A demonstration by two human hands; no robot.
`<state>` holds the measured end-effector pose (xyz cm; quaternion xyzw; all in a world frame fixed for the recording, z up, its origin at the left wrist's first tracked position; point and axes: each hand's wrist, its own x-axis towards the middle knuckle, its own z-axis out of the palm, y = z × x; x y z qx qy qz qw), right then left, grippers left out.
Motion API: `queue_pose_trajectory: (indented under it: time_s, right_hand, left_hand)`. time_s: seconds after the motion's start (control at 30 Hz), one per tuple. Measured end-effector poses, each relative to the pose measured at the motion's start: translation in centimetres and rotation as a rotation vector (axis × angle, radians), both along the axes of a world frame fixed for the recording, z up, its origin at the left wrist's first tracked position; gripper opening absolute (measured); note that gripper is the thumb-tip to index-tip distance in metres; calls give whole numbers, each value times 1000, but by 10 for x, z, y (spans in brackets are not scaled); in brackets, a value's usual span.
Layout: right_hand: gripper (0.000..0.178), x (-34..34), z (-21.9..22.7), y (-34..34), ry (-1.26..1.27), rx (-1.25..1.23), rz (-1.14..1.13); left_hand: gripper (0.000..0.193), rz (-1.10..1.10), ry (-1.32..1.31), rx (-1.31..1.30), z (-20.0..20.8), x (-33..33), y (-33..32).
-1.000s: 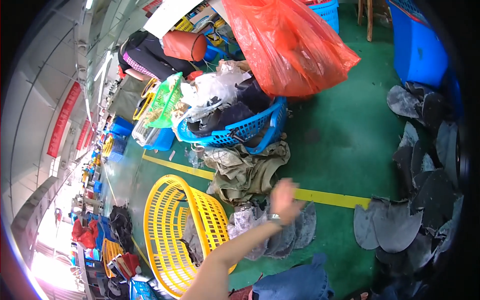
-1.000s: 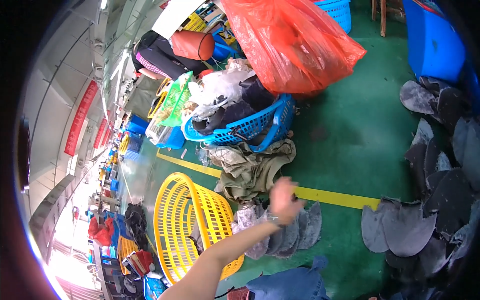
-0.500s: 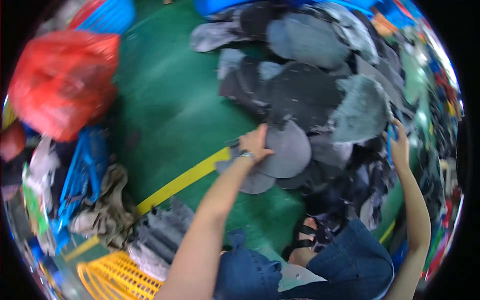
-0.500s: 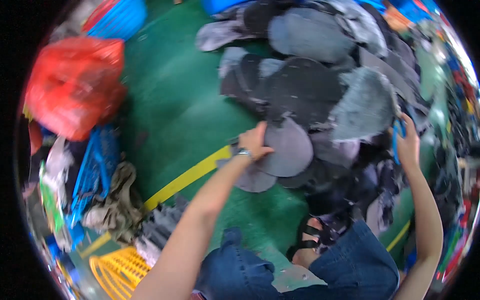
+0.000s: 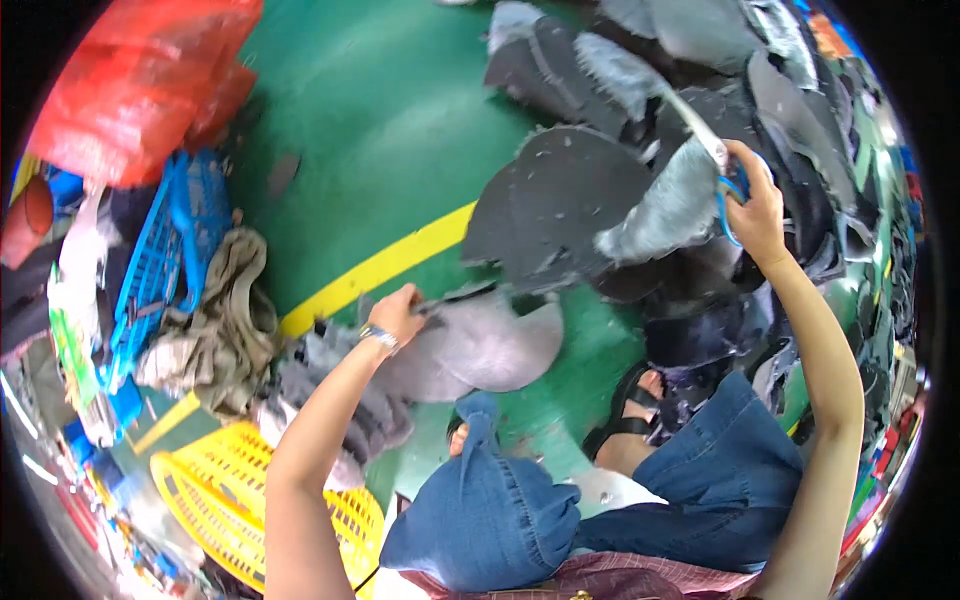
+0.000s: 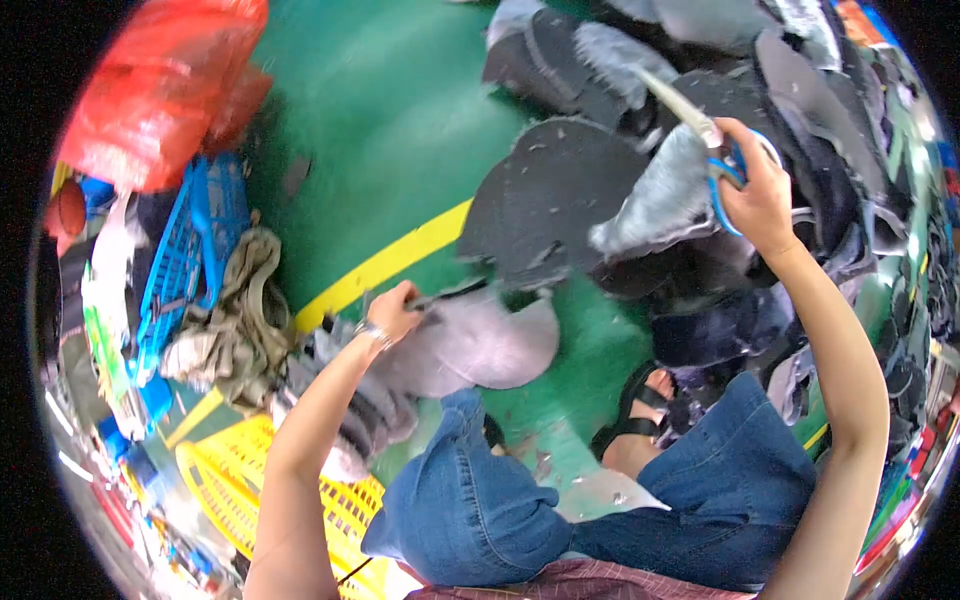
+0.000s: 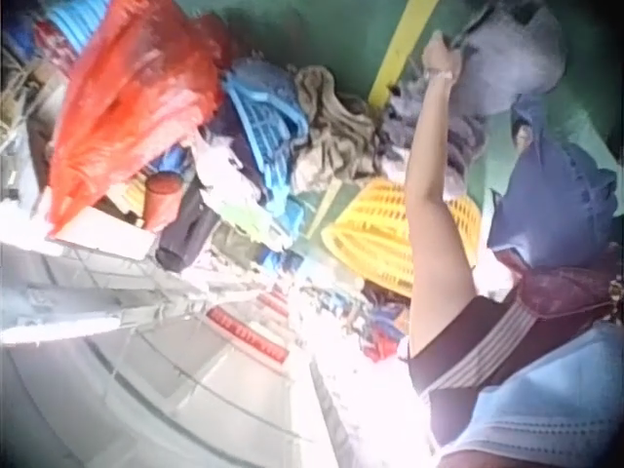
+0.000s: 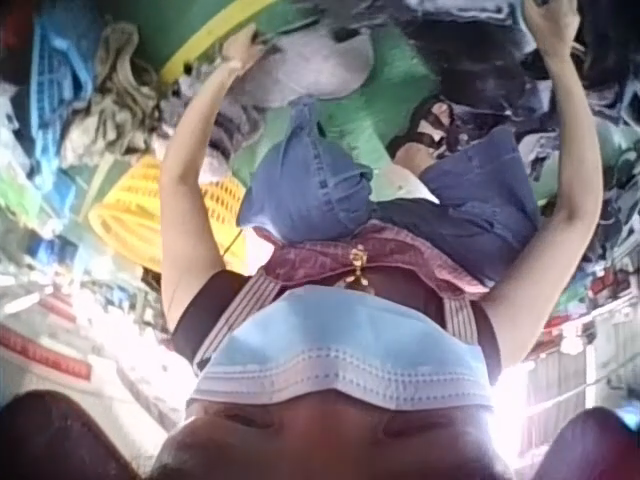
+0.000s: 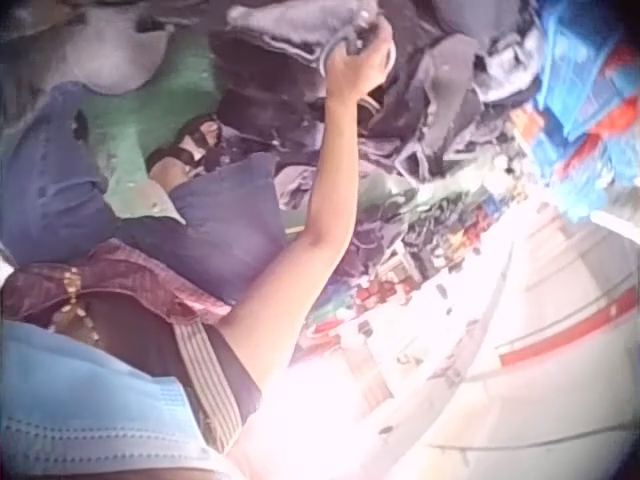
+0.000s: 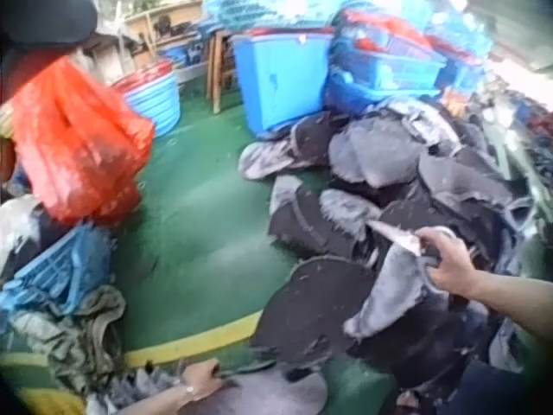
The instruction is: Cutting and trimming shoe components from large pieces of material using scissors.
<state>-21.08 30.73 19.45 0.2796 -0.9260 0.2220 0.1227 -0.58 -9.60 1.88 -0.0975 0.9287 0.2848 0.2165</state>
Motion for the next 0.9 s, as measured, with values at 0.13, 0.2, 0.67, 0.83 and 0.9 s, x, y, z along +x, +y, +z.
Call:
queue_pose_trajectory:
  time_s: [0.13, 0.2, 0.67, 0.83, 0.9]
  right_hand:
    - [43, 72, -26, -93, -681, -99, 234]
    - [50, 121, -69, -107, -1071, -123, 428]
    - [50, 201, -136, -160, -1864, -222, -36]
    - [48, 200, -134, -153, -1805, -208, -51]
    - [48, 205, -134, -142, -1785, -137, 48]
  left_hand:
    - [26, -38, -131, -10, -9, 21, -8]
    - [30, -42, -175, 47, -11, 22, -5]
    - [22, -277, -8, -111, 1, 23, 3]
    - [23, -403, 168, -180, 6, 16, 19]
    - [23, -449, 199, -176, 13, 11, 15]
